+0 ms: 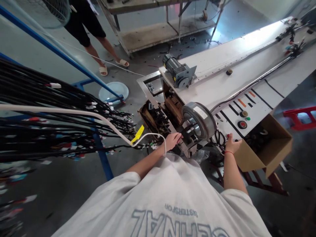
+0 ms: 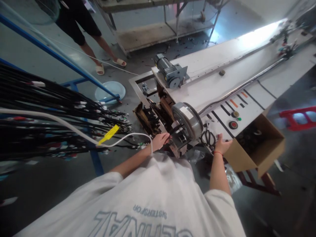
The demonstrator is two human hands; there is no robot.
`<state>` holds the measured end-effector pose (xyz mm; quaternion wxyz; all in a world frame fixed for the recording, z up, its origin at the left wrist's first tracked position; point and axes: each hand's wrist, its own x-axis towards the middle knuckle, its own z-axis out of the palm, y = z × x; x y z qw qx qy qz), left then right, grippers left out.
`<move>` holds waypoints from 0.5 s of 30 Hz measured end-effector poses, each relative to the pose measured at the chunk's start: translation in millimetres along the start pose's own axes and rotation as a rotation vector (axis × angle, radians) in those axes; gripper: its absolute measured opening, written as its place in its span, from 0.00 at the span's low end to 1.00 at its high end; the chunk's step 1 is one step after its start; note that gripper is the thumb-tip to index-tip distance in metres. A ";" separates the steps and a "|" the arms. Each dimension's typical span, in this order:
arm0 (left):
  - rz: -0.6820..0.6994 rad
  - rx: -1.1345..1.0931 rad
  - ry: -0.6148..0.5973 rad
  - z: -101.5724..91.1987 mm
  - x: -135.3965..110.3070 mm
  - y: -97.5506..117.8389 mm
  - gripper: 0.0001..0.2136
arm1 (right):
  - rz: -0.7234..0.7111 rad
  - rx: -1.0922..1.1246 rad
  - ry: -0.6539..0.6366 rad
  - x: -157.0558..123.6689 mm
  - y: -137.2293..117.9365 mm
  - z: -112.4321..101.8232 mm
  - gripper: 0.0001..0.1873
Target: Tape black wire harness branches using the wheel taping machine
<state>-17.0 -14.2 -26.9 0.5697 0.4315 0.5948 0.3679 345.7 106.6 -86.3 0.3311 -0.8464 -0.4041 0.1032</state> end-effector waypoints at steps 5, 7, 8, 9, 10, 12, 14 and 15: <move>-0.492 -0.786 -0.228 -10.4 9.8 13.9 0.15 | 0.001 0.006 -0.010 0.0 -2.5 -0.4 0.48; -0.621 -0.922 -0.295 -15.5 13.9 19.0 0.14 | 0.007 0.008 -0.024 -1.9 -3.8 -2.8 0.48; -0.658 -0.962 -0.309 -17.3 15.3 20.1 0.14 | 0.007 0.002 -0.026 -3.3 -5.2 -4.6 0.48; -0.684 -0.987 -0.316 -18.6 16.4 20.0 0.14 | 0.001 -0.009 -0.019 -4.9 -7.6 -6.8 0.47; -0.697 -0.997 -0.317 -19.6 17.3 18.9 0.14 | -0.012 -0.025 -0.001 -6.6 -11.7 -9.0 0.47; -0.675 -0.966 -0.302 -21.0 19.3 14.5 0.14 | -0.070 -0.046 0.052 -9.5 -27.7 -12.8 0.45; -0.631 -0.874 -0.278 -22.3 22.8 10.6 0.14 | -0.173 0.011 0.045 -12.1 -58.0 -13.3 0.43; -0.612 -0.817 -0.271 -22.9 25.3 9.9 0.14 | -0.230 0.079 -0.028 -13.8 -79.2 -11.9 0.41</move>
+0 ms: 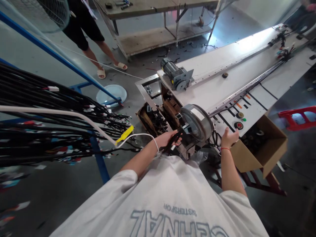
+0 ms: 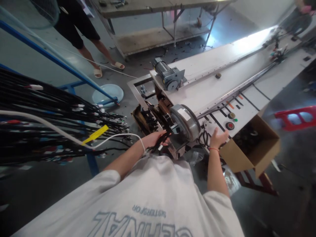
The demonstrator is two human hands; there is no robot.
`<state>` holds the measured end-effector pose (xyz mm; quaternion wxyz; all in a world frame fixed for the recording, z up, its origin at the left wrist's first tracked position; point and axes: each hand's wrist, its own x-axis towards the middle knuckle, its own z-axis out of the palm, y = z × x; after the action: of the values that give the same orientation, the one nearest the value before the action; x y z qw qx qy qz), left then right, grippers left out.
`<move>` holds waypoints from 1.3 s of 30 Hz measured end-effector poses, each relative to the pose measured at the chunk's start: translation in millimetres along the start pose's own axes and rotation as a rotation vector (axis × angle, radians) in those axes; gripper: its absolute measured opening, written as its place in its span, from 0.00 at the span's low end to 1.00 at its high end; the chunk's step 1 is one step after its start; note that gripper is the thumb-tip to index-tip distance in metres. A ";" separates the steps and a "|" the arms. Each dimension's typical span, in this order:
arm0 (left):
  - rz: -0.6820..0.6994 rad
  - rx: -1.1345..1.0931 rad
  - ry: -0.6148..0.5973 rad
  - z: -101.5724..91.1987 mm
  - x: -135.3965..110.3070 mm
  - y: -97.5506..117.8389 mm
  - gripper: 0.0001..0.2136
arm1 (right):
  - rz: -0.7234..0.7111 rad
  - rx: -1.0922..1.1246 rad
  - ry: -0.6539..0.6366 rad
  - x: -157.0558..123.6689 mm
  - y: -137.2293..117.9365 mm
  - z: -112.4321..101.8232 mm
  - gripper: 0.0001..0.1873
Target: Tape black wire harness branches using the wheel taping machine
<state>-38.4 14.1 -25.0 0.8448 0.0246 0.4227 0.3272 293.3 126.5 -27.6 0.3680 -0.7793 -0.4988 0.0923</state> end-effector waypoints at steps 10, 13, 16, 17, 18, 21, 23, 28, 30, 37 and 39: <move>0.315 0.848 0.107 39.7 16.8 32.5 0.15 | -0.340 0.132 -1.095 6.6 -205.6 37.8 0.36; 0.426 1.236 0.177 56.3 11.3 30.9 0.18 | -0.403 0.372 -0.958 -5.0 -174.8 20.9 0.35; 0.481 1.499 0.352 68.6 0.3 27.7 0.14 | -0.331 0.312 -0.726 -24.6 -113.5 -0.5 0.32; 0.484 1.561 0.406 70.4 -4.0 28.4 0.12 | -0.287 0.176 -0.649 -32.1 -91.7 -6.9 0.30; 0.485 1.605 0.442 70.7 -8.5 30.7 0.12 | -0.244 0.007 -0.583 -39.4 -71.0 -12.5 0.26; 0.529 1.630 0.480 62.0 -20.8 46.2 0.13 | -0.120 -0.447 -0.525 -55.0 -21.7 -24.8 0.18; 0.559 1.570 0.475 51.1 -25.4 58.4 0.14 | -0.035 -0.579 -0.604 -57.9 -2.7 -31.3 0.17; 0.683 1.484 0.482 25.4 -17.6 67.6 0.16 | -0.011 -0.238 -0.845 -66.2 -7.5 -65.5 0.07; 0.742 1.456 0.465 18.5 -12.3 64.7 0.18 | -0.077 0.121 -1.010 -81.5 -29.9 -84.6 0.10; 0.794 1.538 0.532 20.5 -20.4 65.0 0.18 | 0.185 0.725 -1.861 -137.1 -125.9 -44.7 0.40; 0.789 1.624 0.567 27.1 -27.1 68.1 0.17 | 0.324 0.614 -2.003 -142.3 -140.7 -9.8 0.45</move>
<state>-66.4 58.4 32.9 0.2634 0.6659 0.6721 0.1886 129.4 34.0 41.3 -0.0465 -0.2787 -0.4199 0.8625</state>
